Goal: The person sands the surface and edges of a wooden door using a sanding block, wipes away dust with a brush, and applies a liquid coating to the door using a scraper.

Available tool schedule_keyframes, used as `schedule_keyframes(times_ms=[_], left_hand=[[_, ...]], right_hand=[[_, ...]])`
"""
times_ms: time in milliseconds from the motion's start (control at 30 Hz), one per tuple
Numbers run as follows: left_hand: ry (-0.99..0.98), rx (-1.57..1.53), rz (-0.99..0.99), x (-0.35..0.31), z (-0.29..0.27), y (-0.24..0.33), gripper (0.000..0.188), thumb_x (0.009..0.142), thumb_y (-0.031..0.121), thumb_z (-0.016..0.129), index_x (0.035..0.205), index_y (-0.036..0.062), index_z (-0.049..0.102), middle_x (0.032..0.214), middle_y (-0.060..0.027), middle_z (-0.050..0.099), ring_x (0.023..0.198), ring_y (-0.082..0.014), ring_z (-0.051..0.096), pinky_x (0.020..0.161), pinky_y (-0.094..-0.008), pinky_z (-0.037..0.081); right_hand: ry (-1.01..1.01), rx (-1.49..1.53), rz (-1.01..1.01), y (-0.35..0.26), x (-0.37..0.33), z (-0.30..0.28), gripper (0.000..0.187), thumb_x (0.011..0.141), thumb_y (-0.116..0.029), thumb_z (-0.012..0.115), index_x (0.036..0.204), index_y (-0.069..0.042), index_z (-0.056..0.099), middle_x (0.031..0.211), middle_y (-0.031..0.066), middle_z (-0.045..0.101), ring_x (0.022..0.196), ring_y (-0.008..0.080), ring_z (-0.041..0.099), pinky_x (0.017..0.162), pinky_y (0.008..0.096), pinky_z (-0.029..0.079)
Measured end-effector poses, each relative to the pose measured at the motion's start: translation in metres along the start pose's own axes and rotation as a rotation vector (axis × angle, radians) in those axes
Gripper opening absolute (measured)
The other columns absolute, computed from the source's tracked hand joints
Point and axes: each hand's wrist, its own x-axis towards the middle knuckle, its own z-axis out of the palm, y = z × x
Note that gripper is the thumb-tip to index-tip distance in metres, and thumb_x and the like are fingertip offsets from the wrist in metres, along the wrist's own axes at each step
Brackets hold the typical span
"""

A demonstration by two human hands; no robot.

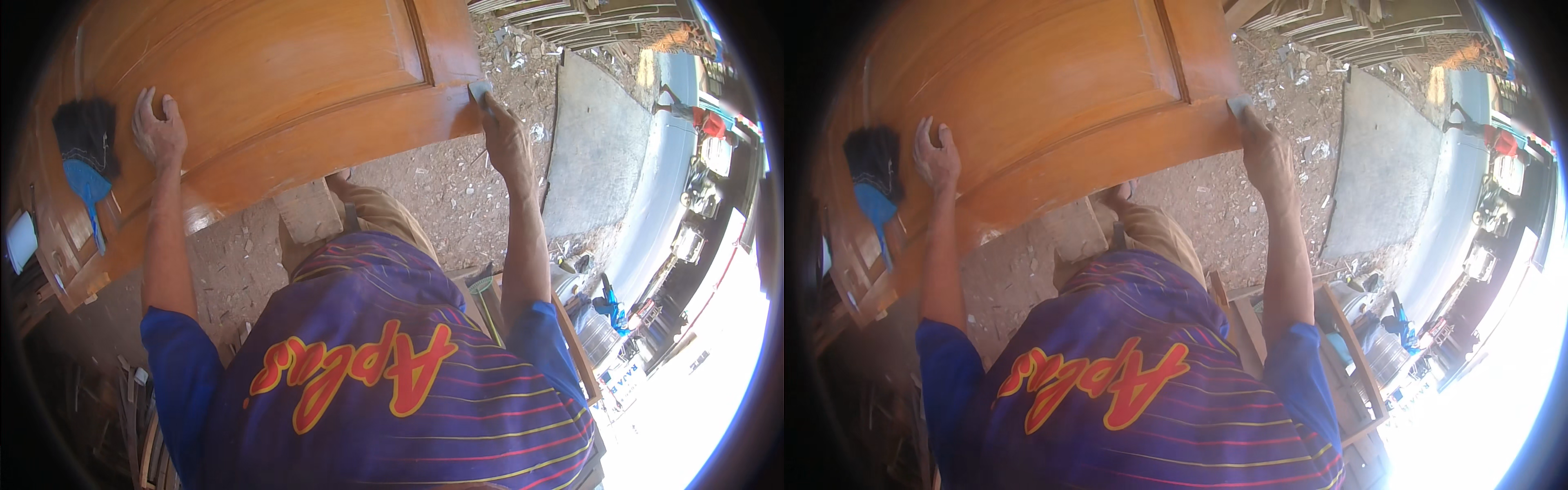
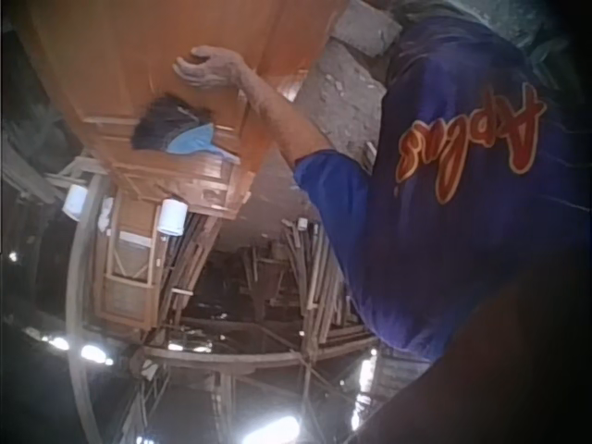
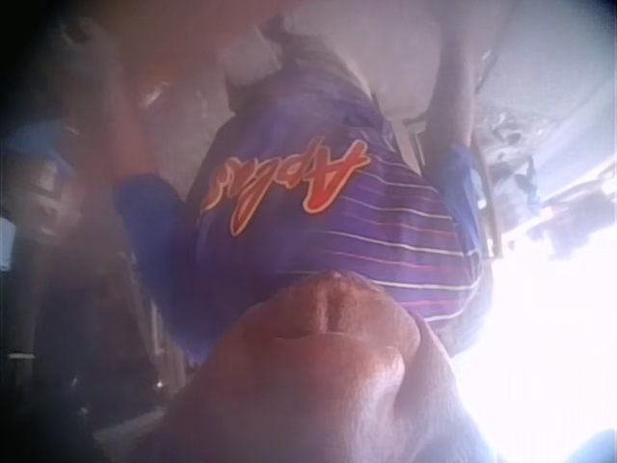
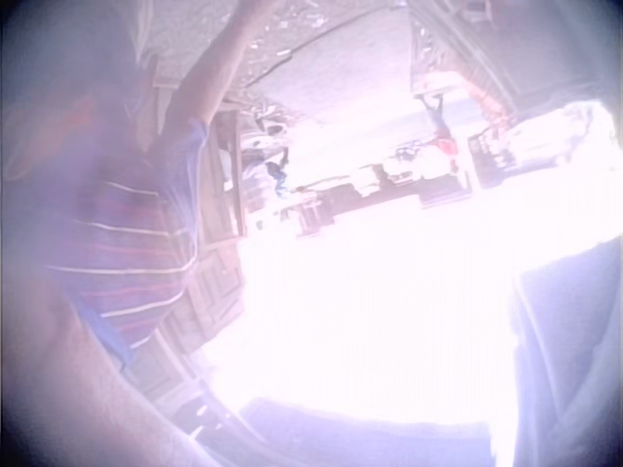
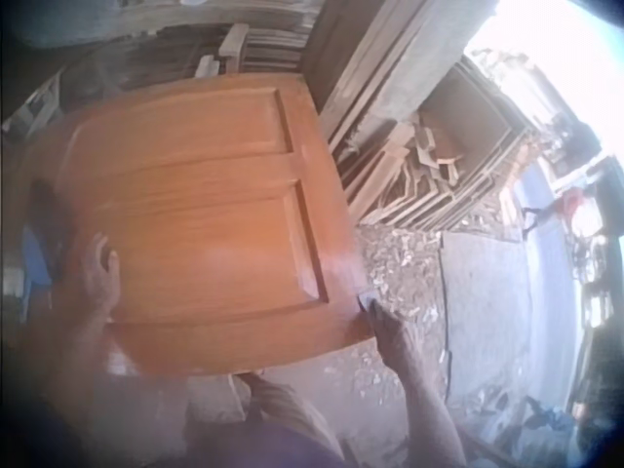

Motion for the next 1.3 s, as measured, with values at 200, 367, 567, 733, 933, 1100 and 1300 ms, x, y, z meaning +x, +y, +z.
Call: schedule_keyframes(times_ms=[200, 367, 567, 733, 933, 1100, 1300], left_hand=[[0.021, 0.004, 0.047, 0.002, 0.001, -0.004, 0.040, 0.096, 0.029, 0.067, 0.130, 0.0076, 0.068, 0.142, -0.0133, 0.064, 0.132, -0.0350, 0.058, 0.111, -0.0494, 0.044], [0.016, 0.020, 0.024, 0.000, -0.002, 0.004, 0.040, 0.096, 0.028, 0.067, 0.129, 0.0061, 0.068, 0.141, -0.0140, 0.064, 0.130, -0.0350, 0.059, 0.111, -0.0488, 0.045], [0.004, 0.064, 0.036, 0.000, -0.002, 0.001, 0.039, 0.096, 0.027, 0.067, 0.129, 0.0067, 0.069, 0.141, -0.0139, 0.065, 0.130, -0.0352, 0.059, 0.111, -0.0488, 0.045], [-0.004, 0.058, 0.033, 0.003, -0.003, 0.002, 0.039, 0.097, 0.029, 0.066, 0.129, 0.0069, 0.068, 0.141, -0.0131, 0.065, 0.130, -0.0343, 0.059, 0.112, -0.0488, 0.043], [-0.008, 0.059, 0.013, 0.003, -0.004, 0.006, 0.038, 0.097, 0.029, 0.066, 0.128, 0.0070, 0.069, 0.141, -0.0132, 0.064, 0.131, -0.0343, 0.058, 0.113, -0.0488, 0.043], [0.001, 0.024, -0.006, 0.002, -0.003, 0.006, 0.039, 0.097, 0.029, 0.066, 0.129, 0.0074, 0.069, 0.141, -0.0133, 0.064, 0.132, -0.0344, 0.058, 0.113, -0.0485, 0.043], [0.001, 0.016, 0.009, 0.000, -0.002, 0.006, 0.039, 0.097, 0.028, 0.066, 0.129, 0.0068, 0.068, 0.142, -0.0134, 0.064, 0.132, -0.0346, 0.057, 0.113, -0.0489, 0.043]], right_hand=[[-0.058, 0.009, 0.087, -0.002, 0.005, -0.004, 0.044, 0.104, -0.026, 0.059, 0.142, -0.004, 0.063, 0.115, 0.0300, 0.070, 0.103, 0.0364, 0.072, 0.090, 0.0413, 0.053], [-0.174, -0.019, 0.158, -0.015, 0.008, -0.015, 0.042, 0.104, -0.026, 0.060, 0.140, -0.004, 0.064, 0.115, 0.0302, 0.071, 0.104, 0.0367, 0.074, 0.088, 0.0425, 0.054], [-0.113, -0.066, 0.100, -0.027, 0.005, -0.011, 0.040, 0.103, -0.025, 0.060, 0.138, -0.008, 0.066, 0.102, 0.0294, 0.072, 0.094, 0.0416, 0.074, 0.083, 0.0464, 0.055], [-0.007, -0.082, 0.064, -0.033, -0.001, 0.001, 0.038, 0.103, -0.025, 0.058, 0.135, -0.006, 0.068, 0.103, 0.0292, 0.072, 0.095, 0.0427, 0.073, 0.084, 0.0469, 0.055], [-0.035, -0.058, 0.008, -0.046, -0.005, 0.008, 0.042, 0.103, -0.029, 0.060, 0.136, -0.005, 0.067, 0.108, 0.0287, 0.073, 0.098, 0.0404, 0.074, 0.087, 0.0465, 0.054], [-0.119, -0.037, 0.024, -0.062, -0.013, 0.014, 0.040, 0.103, -0.026, 0.060, 0.137, -0.005, 0.066, 0.105, 0.0304, 0.071, 0.097, 0.0431, 0.072, 0.084, 0.0482, 0.055], [-0.088, 0.030, -0.060, -0.072, -0.014, 0.009, 0.036, 0.104, -0.022, 0.060, 0.135, -0.006, 0.067, 0.101, 0.0304, 0.070, 0.089, 0.0457, 0.071, 0.078, 0.0521, 0.055]])
